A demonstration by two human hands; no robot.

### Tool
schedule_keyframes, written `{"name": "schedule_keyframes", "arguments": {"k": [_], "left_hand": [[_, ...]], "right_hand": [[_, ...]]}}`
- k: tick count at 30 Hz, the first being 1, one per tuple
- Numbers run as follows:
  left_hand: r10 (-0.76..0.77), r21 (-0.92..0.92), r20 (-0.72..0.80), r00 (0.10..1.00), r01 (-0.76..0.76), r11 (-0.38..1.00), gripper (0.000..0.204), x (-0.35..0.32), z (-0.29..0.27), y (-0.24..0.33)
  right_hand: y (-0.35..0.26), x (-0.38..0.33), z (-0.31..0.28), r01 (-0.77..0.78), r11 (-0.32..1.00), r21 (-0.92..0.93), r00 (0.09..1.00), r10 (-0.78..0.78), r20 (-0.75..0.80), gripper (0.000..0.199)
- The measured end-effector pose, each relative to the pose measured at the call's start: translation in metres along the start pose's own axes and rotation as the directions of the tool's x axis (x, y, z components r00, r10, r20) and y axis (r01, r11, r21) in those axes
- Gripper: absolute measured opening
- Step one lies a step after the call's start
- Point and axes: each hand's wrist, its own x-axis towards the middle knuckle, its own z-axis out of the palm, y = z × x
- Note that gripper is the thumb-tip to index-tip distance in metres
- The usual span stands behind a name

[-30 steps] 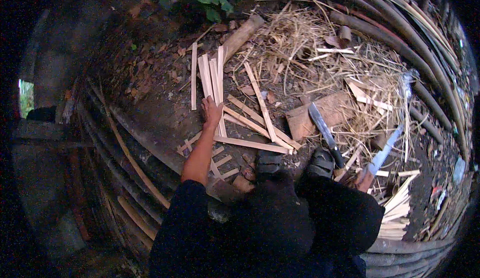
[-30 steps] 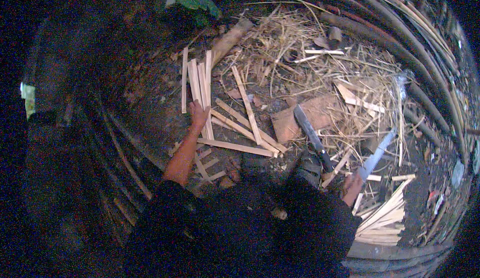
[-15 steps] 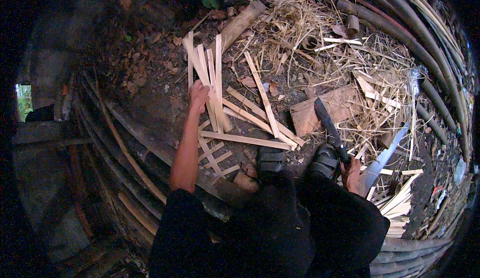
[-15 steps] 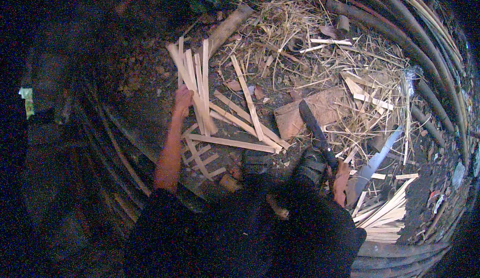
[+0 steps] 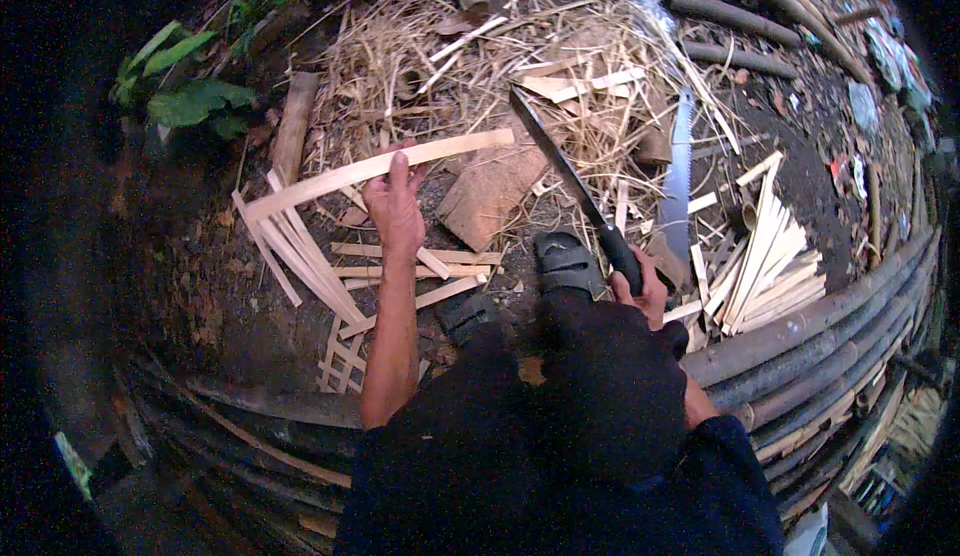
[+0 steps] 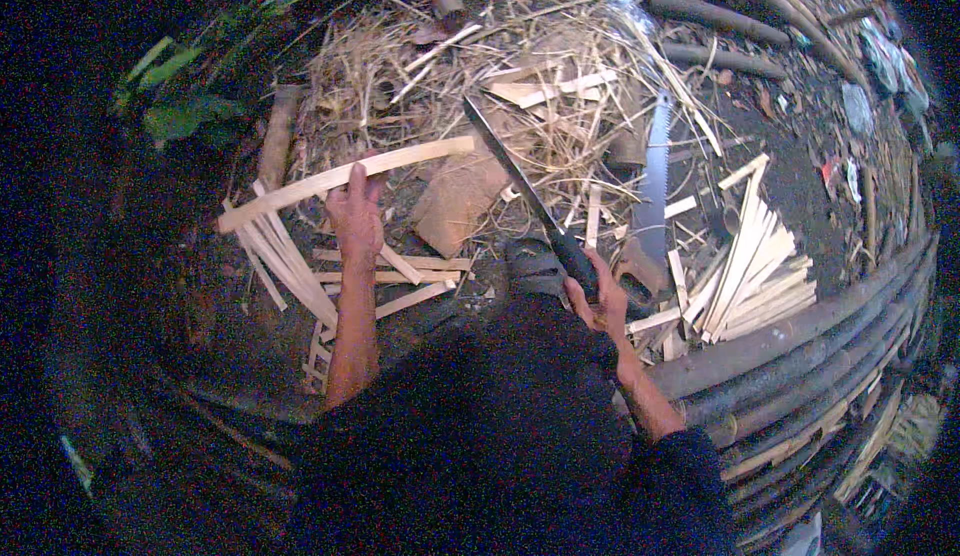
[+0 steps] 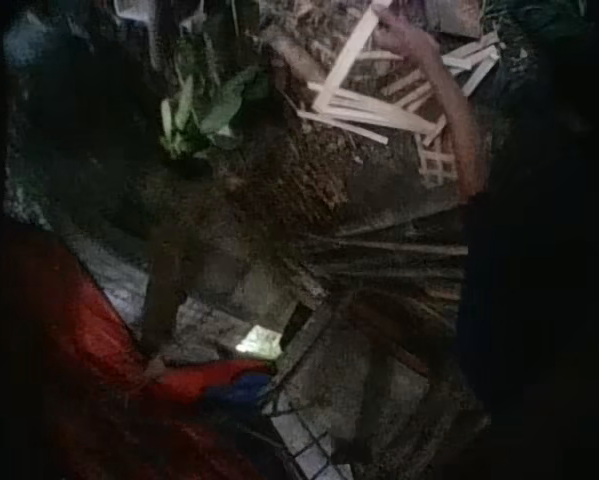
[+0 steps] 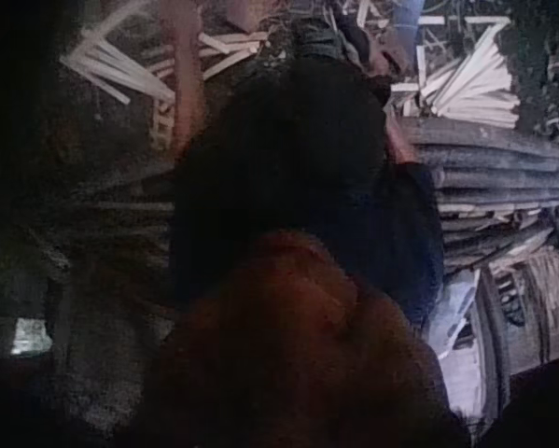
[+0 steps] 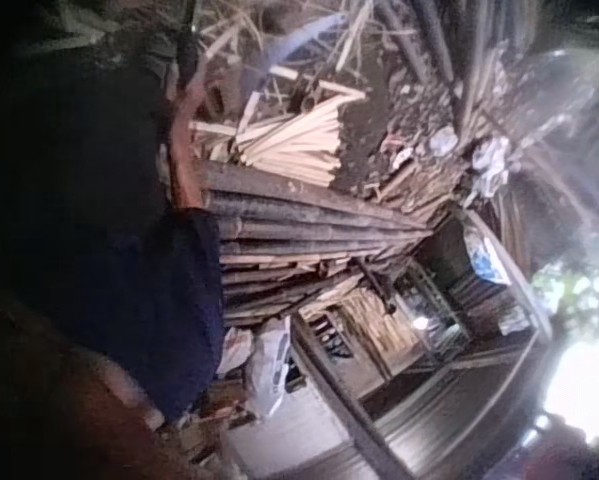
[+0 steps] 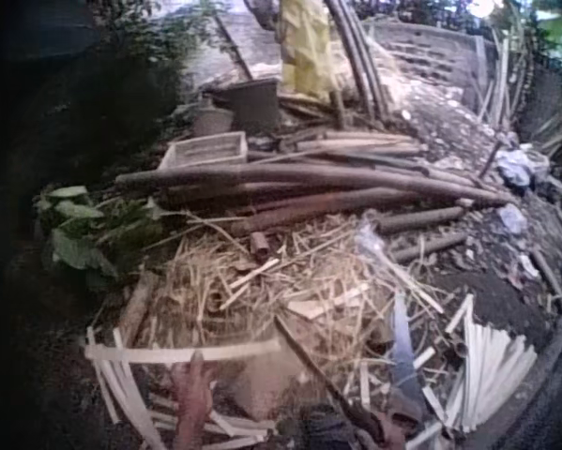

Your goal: The person uses a knife to split thin wooden sticks into smaller pieces. They repeatedly pick up sticks, position them, and split them with the knife, then gather the resulting pieces into a pile.

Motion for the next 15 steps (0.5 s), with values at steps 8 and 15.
{"name": "schedule_keyframes", "arguments": {"k": [8,15], "left_hand": [[-0.059,0.191,0.072,0.996,0.045,0.981,0.028,0.008,0.021,-0.002],[0.264,-0.029,0.006,0.964,-0.264,0.964,0.023,0.01,0.047,0.016]], "right_hand": [[-0.009,0.019,0.002,-0.216,0.976,-0.029,0.963,0.218,0.158,0.048],[0.013,0.023,0.003,0.026,1.0,-0.015,0.989,-0.023,0.143,0.041]]}}
